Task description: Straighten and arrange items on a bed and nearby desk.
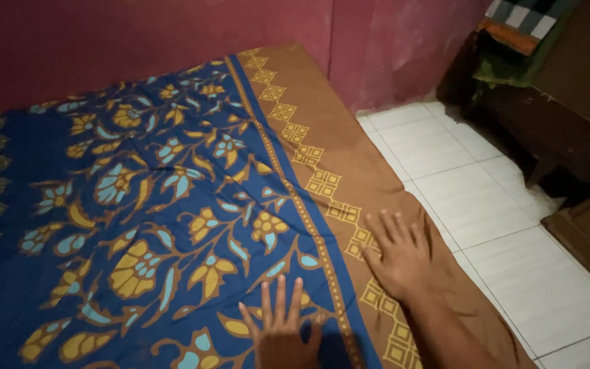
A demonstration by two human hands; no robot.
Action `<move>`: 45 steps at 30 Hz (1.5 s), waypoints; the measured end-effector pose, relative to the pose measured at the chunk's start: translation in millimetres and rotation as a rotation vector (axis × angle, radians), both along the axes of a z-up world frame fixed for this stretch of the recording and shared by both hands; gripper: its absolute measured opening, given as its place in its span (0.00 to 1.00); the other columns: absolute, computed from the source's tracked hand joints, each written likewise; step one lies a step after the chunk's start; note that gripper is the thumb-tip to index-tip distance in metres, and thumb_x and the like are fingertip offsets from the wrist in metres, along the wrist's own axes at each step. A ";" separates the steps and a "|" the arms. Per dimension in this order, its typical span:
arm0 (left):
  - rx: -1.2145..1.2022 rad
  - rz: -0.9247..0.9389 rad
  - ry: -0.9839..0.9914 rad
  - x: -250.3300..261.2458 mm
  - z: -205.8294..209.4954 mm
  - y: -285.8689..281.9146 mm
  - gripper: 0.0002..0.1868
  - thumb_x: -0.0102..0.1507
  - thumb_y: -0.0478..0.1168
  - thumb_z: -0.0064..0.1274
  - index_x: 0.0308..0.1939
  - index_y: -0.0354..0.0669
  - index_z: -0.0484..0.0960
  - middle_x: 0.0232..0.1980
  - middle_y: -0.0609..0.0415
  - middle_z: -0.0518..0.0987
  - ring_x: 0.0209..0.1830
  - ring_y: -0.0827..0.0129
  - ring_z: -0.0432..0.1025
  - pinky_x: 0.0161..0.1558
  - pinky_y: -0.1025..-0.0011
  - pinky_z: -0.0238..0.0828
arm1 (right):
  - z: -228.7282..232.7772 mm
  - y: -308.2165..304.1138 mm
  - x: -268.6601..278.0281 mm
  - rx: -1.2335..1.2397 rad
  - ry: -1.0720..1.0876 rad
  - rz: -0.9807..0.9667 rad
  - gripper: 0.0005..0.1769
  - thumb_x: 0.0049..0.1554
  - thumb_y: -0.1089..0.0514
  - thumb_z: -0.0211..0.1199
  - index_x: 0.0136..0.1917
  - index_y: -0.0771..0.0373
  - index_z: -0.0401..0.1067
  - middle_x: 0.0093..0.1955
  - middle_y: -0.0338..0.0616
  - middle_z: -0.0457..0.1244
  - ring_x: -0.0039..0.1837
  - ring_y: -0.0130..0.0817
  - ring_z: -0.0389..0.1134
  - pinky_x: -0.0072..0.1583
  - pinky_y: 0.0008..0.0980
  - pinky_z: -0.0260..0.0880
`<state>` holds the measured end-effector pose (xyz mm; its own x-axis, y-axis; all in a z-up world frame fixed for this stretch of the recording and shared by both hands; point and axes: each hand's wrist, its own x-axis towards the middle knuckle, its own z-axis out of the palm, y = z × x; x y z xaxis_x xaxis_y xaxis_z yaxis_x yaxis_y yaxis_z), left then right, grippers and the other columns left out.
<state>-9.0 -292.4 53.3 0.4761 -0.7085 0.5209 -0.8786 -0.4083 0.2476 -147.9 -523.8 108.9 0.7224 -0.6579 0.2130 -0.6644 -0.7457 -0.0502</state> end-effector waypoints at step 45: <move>0.416 0.270 0.174 -42.4 38.2 -9.6 0.39 0.62 0.60 0.45 0.78 0.70 0.58 0.83 0.57 0.52 0.81 0.53 0.41 0.72 0.33 0.28 | 18.0 -2.0 -95.5 0.541 -0.096 -0.550 0.41 0.61 0.28 0.45 0.82 0.44 0.51 0.60 0.65 0.62 0.61 0.63 0.69 0.60 0.56 0.70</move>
<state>-51.4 -302.0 91.5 0.7251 -0.6783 0.1188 -0.6885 -0.7097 0.1494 -243.4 -525.8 126.9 0.2564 -0.9468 -0.1946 -0.9061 -0.1653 -0.3893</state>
